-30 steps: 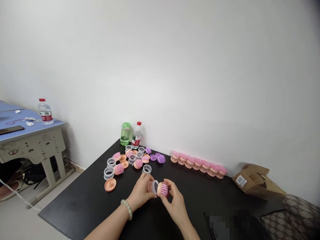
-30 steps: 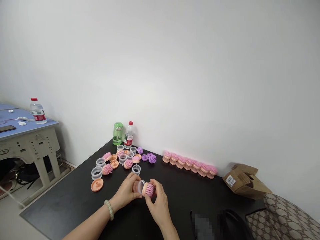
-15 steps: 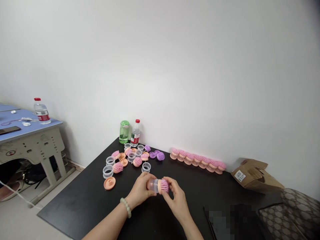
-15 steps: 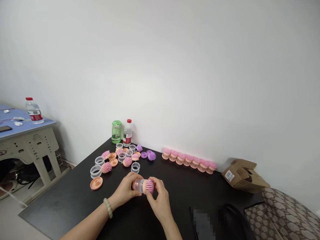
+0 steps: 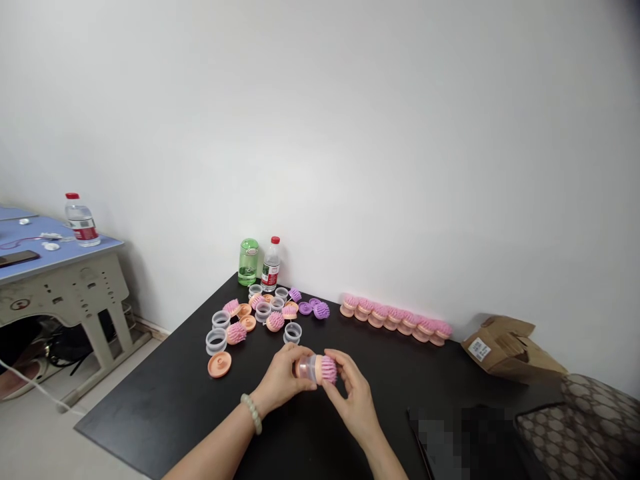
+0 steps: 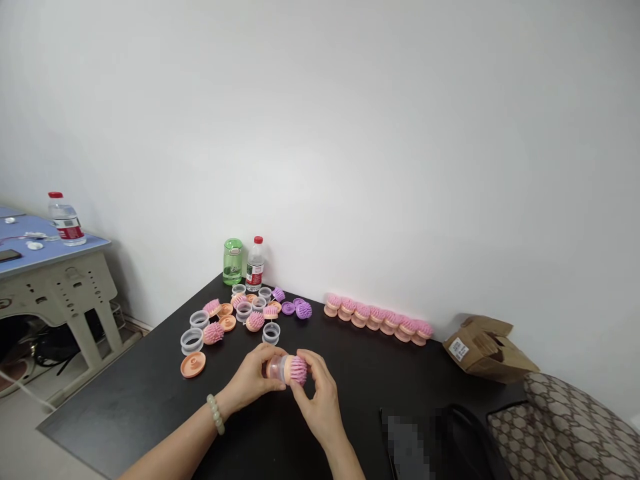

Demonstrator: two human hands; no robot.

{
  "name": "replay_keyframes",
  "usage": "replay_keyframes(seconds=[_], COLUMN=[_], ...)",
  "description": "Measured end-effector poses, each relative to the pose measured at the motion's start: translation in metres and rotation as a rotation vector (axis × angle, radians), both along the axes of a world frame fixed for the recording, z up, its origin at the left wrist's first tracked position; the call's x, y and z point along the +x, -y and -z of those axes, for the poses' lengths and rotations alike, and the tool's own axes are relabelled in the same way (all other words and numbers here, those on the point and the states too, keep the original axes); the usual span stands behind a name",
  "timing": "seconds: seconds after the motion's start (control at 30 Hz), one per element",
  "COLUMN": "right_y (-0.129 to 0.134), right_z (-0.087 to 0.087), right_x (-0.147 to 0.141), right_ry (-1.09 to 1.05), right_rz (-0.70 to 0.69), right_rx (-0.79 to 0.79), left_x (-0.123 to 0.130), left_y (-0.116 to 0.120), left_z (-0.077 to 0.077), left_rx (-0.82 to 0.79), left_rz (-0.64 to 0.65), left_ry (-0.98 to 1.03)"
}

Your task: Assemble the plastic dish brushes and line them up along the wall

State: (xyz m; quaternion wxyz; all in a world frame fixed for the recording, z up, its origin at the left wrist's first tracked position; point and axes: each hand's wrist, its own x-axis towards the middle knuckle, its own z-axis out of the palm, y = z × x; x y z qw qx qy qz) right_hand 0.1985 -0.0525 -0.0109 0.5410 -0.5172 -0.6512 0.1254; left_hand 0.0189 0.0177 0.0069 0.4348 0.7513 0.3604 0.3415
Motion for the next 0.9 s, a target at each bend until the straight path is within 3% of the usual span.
replay_keyframes(seconds=[0.27,0.67,0.9], right_y=[0.0027,0.0024,0.0024], right_z=[-0.0057,-0.0011,-0.0033], right_x=[0.0008,0.0042,0.0011], right_ry=[0.034,-0.001,0.048], right_rz=[-0.005,-0.058,-0.021], right_rx=[-0.005,-0.043,-0.040], left_x=[0.0011,0.0021,0.0027], left_y=[0.0037,0.0041,0.0066], left_z=[-0.0015,-0.0010,-0.0009], left_rx=[0.012,0.043,0.031], left_rz=[0.024,0.022,0.050], left_ry=[-0.023,0.000,-0.028])
